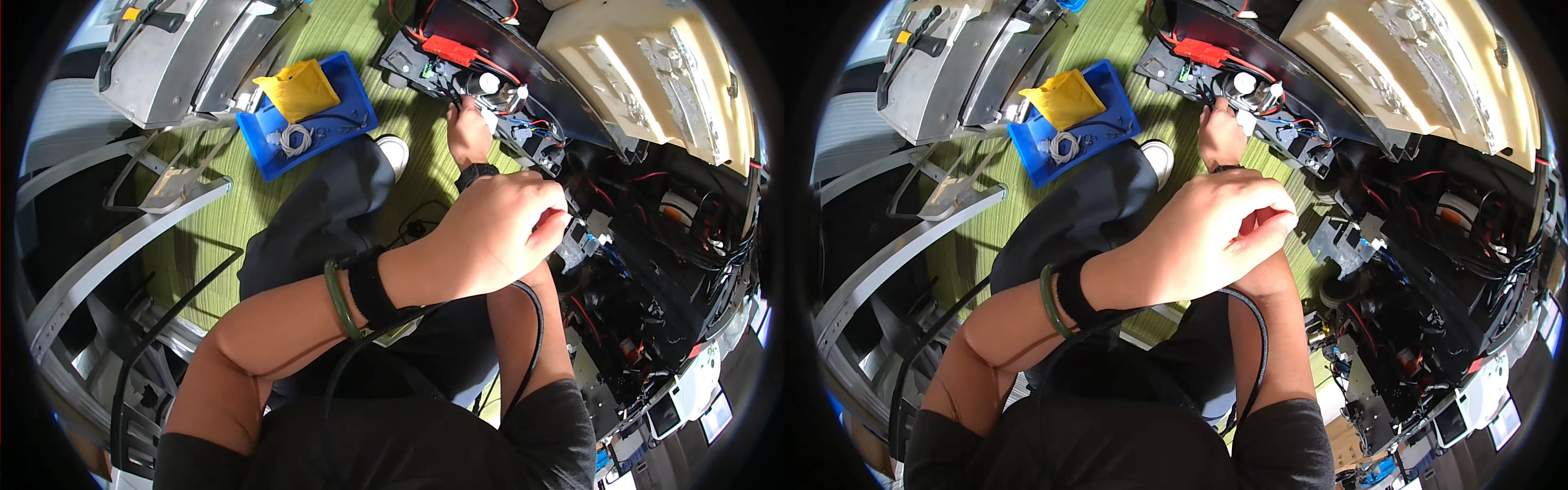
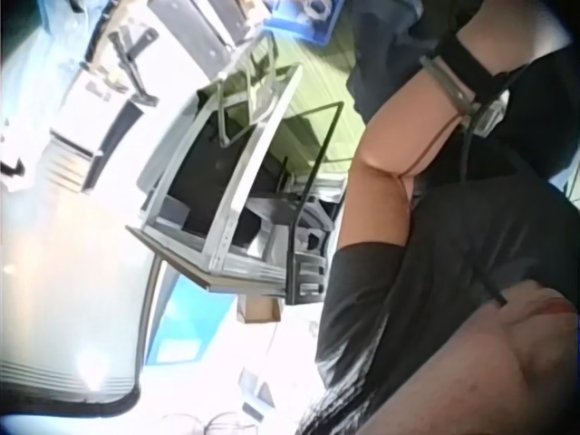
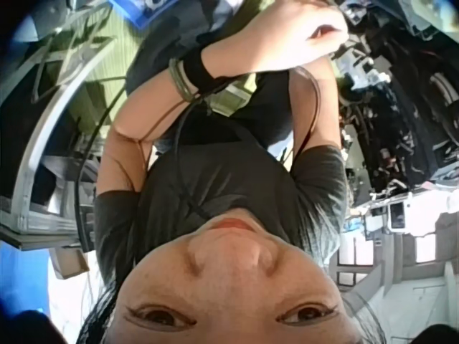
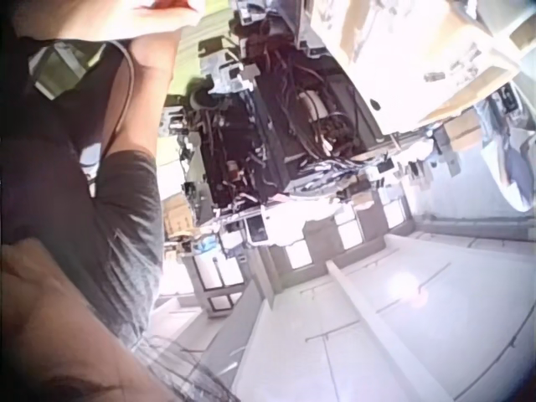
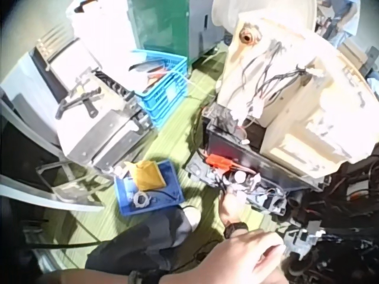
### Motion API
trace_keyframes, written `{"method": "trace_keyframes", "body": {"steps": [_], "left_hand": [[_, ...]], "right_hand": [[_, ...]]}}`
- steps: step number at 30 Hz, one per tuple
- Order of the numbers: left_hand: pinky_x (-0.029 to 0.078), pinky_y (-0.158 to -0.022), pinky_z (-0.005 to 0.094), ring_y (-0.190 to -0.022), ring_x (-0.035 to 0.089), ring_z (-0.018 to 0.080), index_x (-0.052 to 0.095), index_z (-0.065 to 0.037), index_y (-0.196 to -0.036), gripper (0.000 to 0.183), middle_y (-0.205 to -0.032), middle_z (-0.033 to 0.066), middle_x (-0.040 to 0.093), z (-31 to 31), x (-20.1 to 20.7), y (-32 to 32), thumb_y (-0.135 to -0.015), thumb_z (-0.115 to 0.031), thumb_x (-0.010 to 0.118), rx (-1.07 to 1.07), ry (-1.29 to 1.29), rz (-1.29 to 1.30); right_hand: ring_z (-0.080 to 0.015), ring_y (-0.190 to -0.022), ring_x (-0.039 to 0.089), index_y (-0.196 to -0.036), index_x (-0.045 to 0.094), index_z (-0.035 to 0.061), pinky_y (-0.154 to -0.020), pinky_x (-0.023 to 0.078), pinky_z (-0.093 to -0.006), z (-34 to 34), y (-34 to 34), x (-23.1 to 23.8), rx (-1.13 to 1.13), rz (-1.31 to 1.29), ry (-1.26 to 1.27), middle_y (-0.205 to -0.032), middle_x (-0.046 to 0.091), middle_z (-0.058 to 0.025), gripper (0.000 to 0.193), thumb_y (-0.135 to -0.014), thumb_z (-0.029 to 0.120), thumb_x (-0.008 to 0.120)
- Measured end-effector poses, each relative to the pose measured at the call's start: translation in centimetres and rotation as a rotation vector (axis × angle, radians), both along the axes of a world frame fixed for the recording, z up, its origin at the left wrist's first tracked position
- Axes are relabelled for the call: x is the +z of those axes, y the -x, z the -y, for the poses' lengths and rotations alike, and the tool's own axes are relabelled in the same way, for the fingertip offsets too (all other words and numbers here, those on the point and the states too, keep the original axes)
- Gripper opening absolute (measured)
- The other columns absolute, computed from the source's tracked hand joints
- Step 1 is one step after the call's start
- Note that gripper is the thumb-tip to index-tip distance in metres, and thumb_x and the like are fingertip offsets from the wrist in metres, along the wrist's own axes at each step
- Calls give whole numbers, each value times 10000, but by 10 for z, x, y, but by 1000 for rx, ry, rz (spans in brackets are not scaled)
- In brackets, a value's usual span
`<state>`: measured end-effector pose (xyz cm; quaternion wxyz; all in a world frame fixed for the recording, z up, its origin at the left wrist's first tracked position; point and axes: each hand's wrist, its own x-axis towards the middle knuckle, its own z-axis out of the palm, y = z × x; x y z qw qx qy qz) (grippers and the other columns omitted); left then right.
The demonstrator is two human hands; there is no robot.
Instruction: The recorder is performing internal wiring and component assembly on a large electromechanical unit.
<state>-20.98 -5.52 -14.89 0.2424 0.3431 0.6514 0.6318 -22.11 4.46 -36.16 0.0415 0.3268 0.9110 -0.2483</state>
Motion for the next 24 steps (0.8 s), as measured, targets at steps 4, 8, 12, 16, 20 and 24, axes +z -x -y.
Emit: {"method": "trace_keyframes", "body": {"steps": [4,8,12,16,20,24], "left_hand": [[469,-596,332,-645,580,259,555,0,-832,74,-715,115,574,-1,0,0,-806,-53,599,5,6,-10],[467,-593,335,-636,578,260,553,-4,-824,70,-709,113,572,-2,0,-1,-801,-51,599,38,1,-19],[469,-588,334,-633,580,256,552,-5,-820,72,-701,115,571,-4,-2,0,-793,-45,604,54,-25,-32],[469,-582,332,-627,581,254,553,-4,-821,74,-696,116,572,-8,-2,-2,-790,-45,607,63,-10,-21],[469,-576,329,-614,581,253,554,1,-814,71,-687,116,571,-1,1,1,-790,-43,604,59,-29,-6],[469,-575,325,-614,582,251,555,4,-811,68,-691,117,576,-3,0,3,-790,-41,602,39,1,-2]], "right_hand": [[-396,-825,609,-1112,489,36,-711,485,-466,3,5,-2,26,-50,10,-931,624,-230,332,-883,275,507],[-401,-826,607,-1116,487,35,-708,484,-471,8,8,-8,21,-48,22,-937,621,-233,333,-882,271,507],[-408,-817,605,-1097,486,32,-701,480,-480,4,5,-12,-9,-6,-8,-921,620,-232,322,-886,276,498],[-411,-817,603,-1072,486,26,-702,477,-486,3,3,-15,-28,-6,12,-914,618,-237,314,-893,284,483],[-413,-822,601,-1067,486,24,-708,477,-489,5,7,-10,-4,-10,-16,-914,617,-240,312,-894,283,479],[-416,-823,602,-1040,493,16,-709,479,-485,6,9,-12,-18,-12,3,-911,617,-246,303,-895,282,476]]}}
